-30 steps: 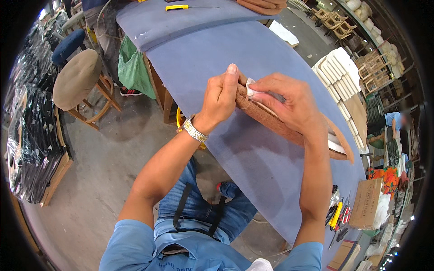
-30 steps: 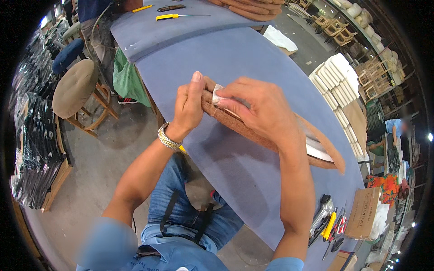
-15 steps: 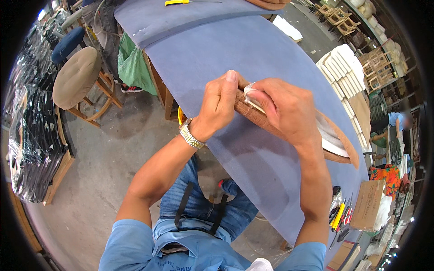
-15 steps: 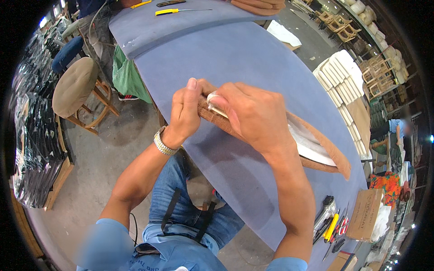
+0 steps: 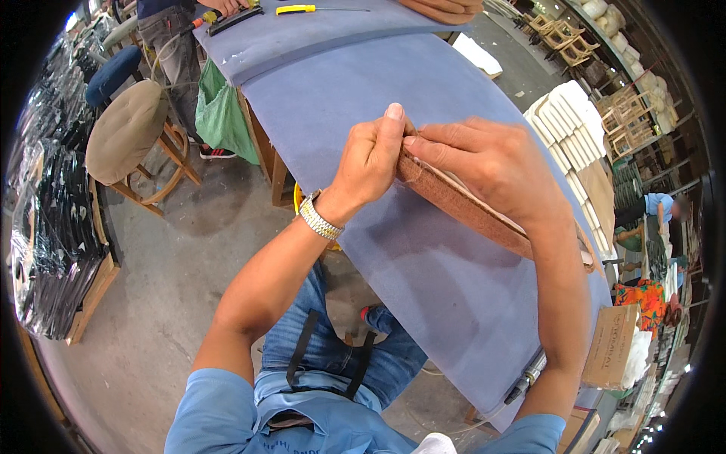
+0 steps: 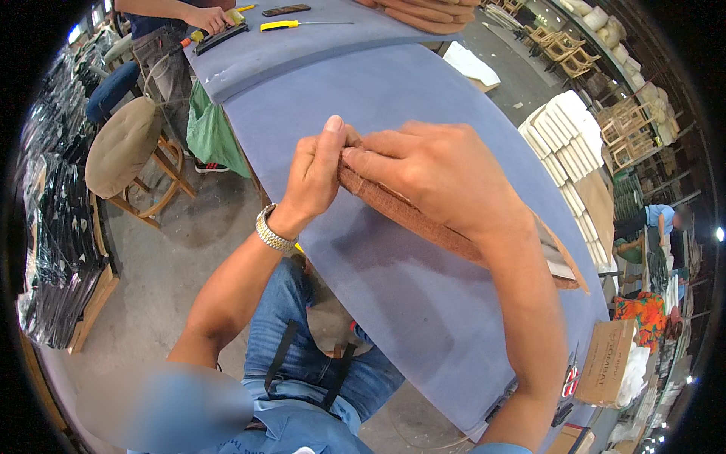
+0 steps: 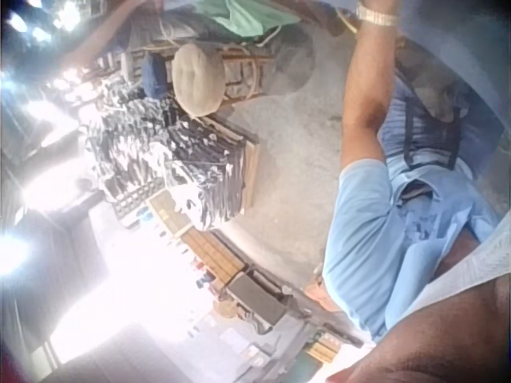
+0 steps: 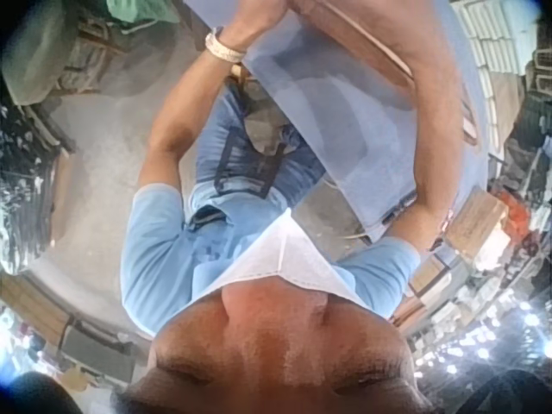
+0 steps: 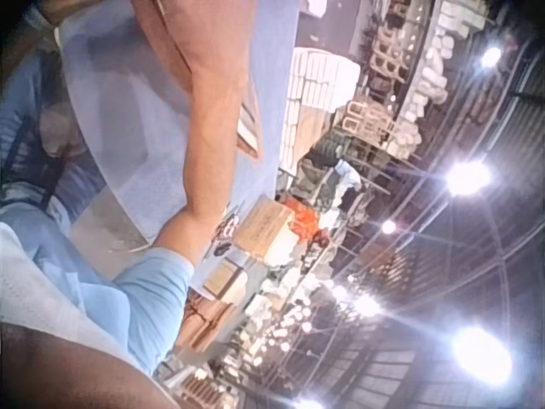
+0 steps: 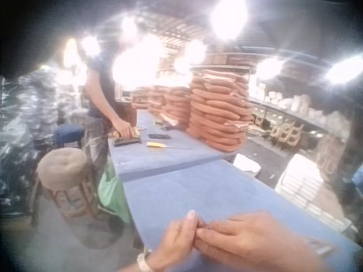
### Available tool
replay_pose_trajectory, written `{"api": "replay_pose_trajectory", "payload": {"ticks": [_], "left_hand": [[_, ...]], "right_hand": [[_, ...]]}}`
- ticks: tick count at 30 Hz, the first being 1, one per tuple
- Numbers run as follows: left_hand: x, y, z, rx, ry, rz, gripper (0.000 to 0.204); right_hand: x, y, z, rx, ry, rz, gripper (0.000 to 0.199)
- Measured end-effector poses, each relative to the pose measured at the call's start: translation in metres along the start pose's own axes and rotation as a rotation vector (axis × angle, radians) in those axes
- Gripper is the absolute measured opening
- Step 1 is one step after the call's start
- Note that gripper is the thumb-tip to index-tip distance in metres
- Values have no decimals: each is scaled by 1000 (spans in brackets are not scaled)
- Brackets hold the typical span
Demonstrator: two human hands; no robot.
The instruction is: The person staples a brown cushion cover to a white foam insert using a pneumatic staple gun, then trims excess fabric with a utility knife and a screwdriver. The person folds and presses the edges to fit the foam, then stacks the finished cushion with others.
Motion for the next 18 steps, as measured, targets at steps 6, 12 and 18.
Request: {"api": "replay_pose_trajectory", "payload": {"ticks": [6,12,18], "left_hand": [[-1,-4,-4,-72,34,55,62],[-5,-3,2,-24,20,-27,63],[-8,8,10,37,85,-137,64]], "right_hand": [[5,-1,-2,-78,72,63,20],[10,-3,-8,46,96,-35,13],[17,4,-2,250,90,-201,11]]}}
Point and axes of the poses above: each hand's wrist, its own z-axis away from the middle knuckle, its own x-axis out of the palm, y = z × x, the point moved 7 cm from there along -z, towards the middle knuckle, and after that the axes turned 5 degrees about -x, right-handed, at the moved point
